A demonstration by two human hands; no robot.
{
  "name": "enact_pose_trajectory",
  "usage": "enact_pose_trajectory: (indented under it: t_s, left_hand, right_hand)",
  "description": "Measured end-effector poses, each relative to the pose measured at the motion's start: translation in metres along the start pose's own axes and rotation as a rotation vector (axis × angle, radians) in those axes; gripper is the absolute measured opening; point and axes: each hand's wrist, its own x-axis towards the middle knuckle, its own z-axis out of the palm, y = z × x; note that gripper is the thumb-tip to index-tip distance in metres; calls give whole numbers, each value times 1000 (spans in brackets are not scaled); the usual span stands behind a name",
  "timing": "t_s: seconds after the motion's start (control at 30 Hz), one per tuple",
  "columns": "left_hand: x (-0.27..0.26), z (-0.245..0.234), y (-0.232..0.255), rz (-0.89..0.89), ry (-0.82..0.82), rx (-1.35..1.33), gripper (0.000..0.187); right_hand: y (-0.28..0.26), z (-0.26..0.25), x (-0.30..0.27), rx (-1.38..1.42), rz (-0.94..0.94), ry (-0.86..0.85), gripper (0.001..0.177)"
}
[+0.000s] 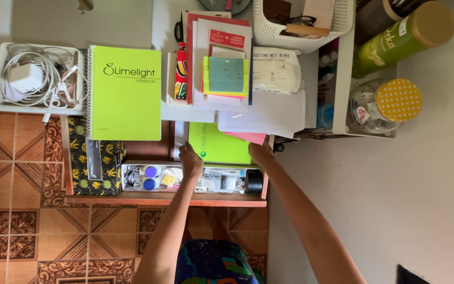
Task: The person sorts through various items on a desk and in a drawer, including notebooks, sticky notes, and stationery, moving them to different positions and placing some into the drawer.
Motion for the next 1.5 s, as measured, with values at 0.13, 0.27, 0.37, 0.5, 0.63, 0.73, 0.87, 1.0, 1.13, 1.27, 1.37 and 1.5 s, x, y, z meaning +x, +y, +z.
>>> enact_pose_trajectory:
  t_s: [0.13,0.27,0.37,0.5,0.63,0.73,0.87,1.0,1.13,1.27,1.37,1.5]
  left_hand:
    - [-16,3,24,26,123,-84,84]
    - [-24,13,40,-10,90,-237,82]
    - [-25,23,30,-63,-86,-144,78]
    - [-19,21,-5,99,-115,-52,79]
    - [-32,-11,-2,109,-376,199,72]
    - [-37,-23,10,174,-375,249,62]
    - [-31,-36,-6,113,-459,187,40]
    - [-33,-80,-40,59,-219,-347,51]
    - [-54,-181,-51,-70,47,-460,62]
    - [-63,-261,-63,-89,254,-294,52]
    - [-55,-292,-76,44,480,-382,38]
    - [-31,-308,-73,147,454,-246,47]
  right_hand:
    - [-18,12,-12,-327,-114,74,75]
    - [-46,23,-47,-221,-12,176,87]
    - [-49,30,-82,76,88,-13,81]
    - [-40,43,-80,-184,81,-171,78]
    - [-36,43,-76,-70,63,-122,79]
    - [-40,37,-81,-80,84,-172,81]
    - [-46,19,-80,-57,88,-235,80]
    - [-56,3,-96,33,126,-182,76]
    - [-104,-5,-112,1,87,-157,68]
    - [-179,-6,-102,410,126,-202,58]
    - [-244,-12,-84,944,73,-73,48]
    - [-306,-18,-50,1752,275,-130,34]
